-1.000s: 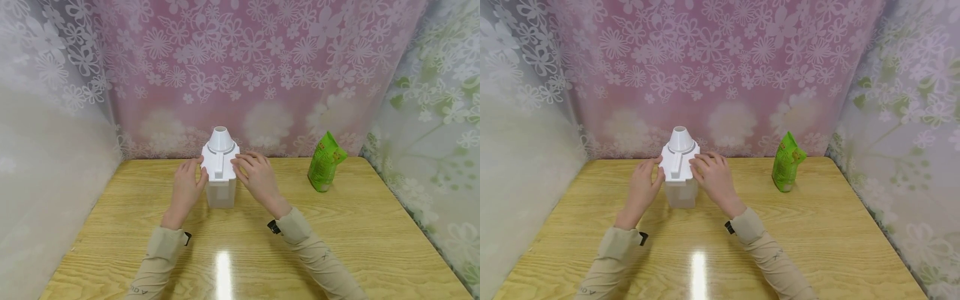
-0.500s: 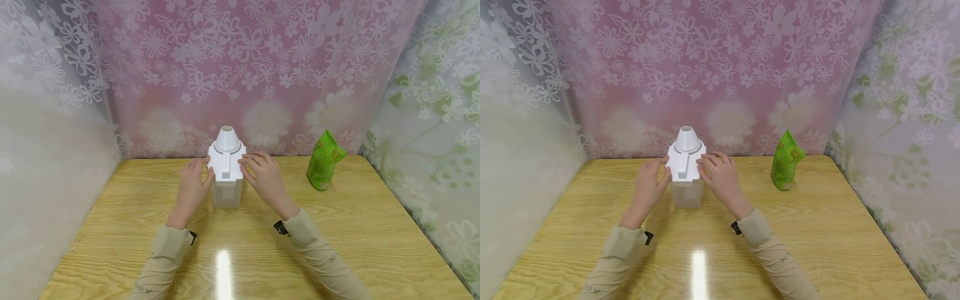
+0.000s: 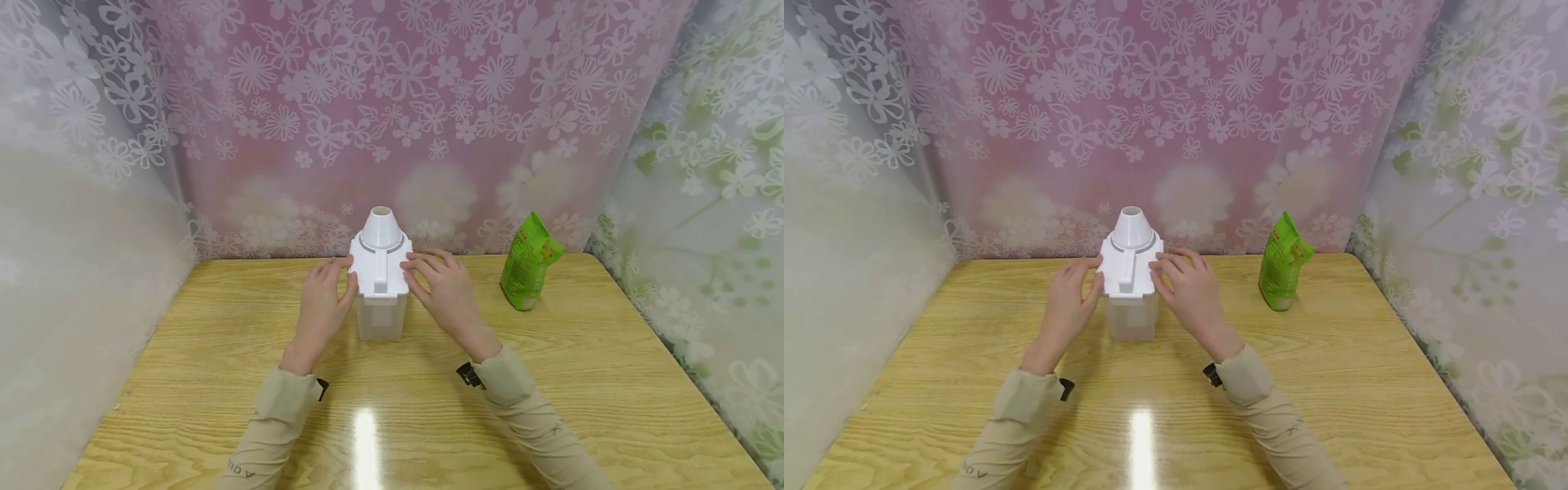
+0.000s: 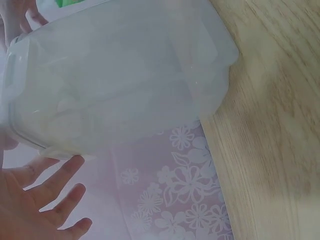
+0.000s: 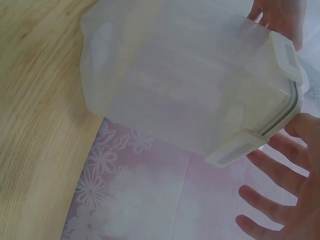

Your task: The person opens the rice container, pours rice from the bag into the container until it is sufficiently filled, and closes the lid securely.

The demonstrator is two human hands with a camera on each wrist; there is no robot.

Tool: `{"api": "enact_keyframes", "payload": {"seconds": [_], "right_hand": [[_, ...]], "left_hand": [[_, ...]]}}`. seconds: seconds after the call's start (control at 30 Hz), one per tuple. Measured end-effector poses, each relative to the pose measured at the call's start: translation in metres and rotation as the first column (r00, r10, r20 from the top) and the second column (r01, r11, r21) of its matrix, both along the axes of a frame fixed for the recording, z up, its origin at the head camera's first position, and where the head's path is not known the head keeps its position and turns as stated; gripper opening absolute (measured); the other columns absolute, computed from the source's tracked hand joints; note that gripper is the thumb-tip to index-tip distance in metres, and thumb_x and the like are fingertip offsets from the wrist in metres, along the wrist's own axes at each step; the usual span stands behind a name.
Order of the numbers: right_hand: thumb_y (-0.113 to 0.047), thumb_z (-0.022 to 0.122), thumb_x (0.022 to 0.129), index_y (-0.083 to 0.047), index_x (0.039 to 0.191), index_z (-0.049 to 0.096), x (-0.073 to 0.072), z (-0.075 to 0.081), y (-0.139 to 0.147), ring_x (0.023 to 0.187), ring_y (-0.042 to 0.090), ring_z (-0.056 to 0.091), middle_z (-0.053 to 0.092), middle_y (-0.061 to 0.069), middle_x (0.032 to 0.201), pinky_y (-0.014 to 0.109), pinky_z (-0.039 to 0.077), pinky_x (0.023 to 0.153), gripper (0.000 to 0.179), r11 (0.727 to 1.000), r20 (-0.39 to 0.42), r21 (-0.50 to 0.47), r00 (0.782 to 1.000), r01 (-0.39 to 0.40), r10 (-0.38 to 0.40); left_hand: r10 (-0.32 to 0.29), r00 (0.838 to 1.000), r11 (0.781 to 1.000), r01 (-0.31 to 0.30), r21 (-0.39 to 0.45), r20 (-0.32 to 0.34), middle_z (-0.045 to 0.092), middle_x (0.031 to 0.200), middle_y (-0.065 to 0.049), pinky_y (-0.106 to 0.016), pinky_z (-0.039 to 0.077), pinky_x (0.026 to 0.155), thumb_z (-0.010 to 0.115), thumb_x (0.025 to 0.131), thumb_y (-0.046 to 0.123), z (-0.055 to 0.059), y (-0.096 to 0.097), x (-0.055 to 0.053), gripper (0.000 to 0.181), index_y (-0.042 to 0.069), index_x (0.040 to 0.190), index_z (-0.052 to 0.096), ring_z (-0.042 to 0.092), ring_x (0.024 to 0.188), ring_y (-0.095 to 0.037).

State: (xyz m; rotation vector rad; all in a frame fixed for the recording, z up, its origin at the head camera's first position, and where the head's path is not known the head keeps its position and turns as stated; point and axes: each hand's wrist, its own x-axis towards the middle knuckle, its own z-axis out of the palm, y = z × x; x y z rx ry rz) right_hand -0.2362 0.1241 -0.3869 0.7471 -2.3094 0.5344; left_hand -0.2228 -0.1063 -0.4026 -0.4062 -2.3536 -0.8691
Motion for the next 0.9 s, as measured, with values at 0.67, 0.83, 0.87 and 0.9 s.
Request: {"api": "enact_keyframes", "payload": {"seconds": [0.67,0.83,0.87,0.9], "right_hand": [[-0.020,0.071,0.096,-0.011,0.106,0.075,0.012,0.000,0.017,0.124,0.033,0.058,0.071,0.004,0.125,0.051,0.046,0.104,0.014,1.000,-0.008,-0.014,1.000,0.011,-0.011],[-0.020,0.070,0.097,-0.011,0.106,0.075,0.014,-0.001,0.021,0.123,0.033,0.058,0.071,0.003,0.126,0.052,0.046,0.104,0.014,1.000,0.007,-0.019,1.000,0.017,-0.017],[-0.020,0.070,0.097,-0.011,0.105,0.075,0.014,-0.002,0.021,0.123,0.033,0.059,0.071,0.003,0.126,0.052,0.046,0.104,0.013,1.000,0.009,-0.021,1.000,0.018,-0.018],[-0.020,0.070,0.097,-0.011,0.105,0.075,0.015,-0.002,0.022,0.123,0.033,0.059,0.071,0.003,0.126,0.053,0.046,0.103,0.013,1.000,0.011,-0.023,1.000,0.018,-0.017]], "left_hand": [[-0.081,0.996,0.996,0.079,0.039,0.030,0.069,0.129,-0.013,-0.056,0.039,0.110,0.057,0.102,0.023,-0.002,0.006,0.007,0.036,0.004,0.131,0.067,0.057,0.126,-0.039],[-0.086,0.996,0.996,0.085,0.039,0.018,0.069,0.128,-0.013,-0.057,0.041,0.108,0.059,0.102,0.022,-0.001,0.010,0.010,0.036,0.003,0.132,0.067,0.059,0.123,-0.040],[-0.087,0.996,0.995,0.087,0.040,0.016,0.069,0.129,-0.013,-0.058,0.041,0.108,0.059,0.102,0.022,-0.001,0.011,0.010,0.036,0.003,0.132,0.067,0.059,0.123,-0.041],[-0.087,0.996,0.996,0.086,0.039,0.015,0.069,0.129,-0.013,-0.058,0.041,0.108,0.059,0.101,0.022,-0.002,0.012,0.011,0.037,0.003,0.132,0.066,0.059,0.123,-0.041]]}}
